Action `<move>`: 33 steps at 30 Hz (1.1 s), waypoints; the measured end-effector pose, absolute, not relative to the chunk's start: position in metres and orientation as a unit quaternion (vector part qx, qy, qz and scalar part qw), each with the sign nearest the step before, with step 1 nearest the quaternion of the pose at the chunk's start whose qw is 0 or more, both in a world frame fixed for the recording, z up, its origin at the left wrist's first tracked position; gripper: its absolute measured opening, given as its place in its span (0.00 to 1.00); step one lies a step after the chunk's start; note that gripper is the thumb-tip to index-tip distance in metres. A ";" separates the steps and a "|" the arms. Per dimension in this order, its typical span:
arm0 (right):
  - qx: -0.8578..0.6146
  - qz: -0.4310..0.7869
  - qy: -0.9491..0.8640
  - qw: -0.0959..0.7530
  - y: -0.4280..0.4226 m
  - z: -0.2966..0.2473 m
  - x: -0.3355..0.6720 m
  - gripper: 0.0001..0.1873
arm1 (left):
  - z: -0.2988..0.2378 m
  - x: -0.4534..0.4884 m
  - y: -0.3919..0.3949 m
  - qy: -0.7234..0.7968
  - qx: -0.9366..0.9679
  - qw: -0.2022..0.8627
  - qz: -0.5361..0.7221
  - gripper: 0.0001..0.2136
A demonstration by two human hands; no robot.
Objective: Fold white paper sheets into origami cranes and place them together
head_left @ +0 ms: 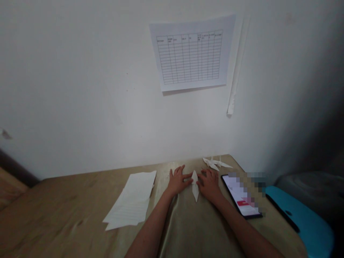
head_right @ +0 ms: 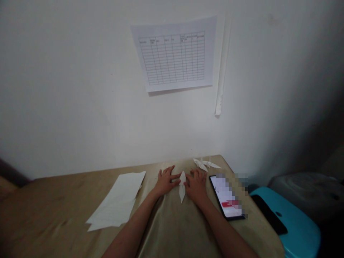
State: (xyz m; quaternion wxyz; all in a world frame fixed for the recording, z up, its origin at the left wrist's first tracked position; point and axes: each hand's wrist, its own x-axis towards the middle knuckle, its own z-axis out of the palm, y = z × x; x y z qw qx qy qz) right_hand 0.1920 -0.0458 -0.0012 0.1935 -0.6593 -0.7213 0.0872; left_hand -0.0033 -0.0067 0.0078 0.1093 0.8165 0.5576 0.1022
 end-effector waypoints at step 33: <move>-0.639 0.123 -0.730 0.209 -0.040 -0.004 0.196 0.19 | 0.016 0.003 -0.010 0.576 0.802 0.138 0.075 0.36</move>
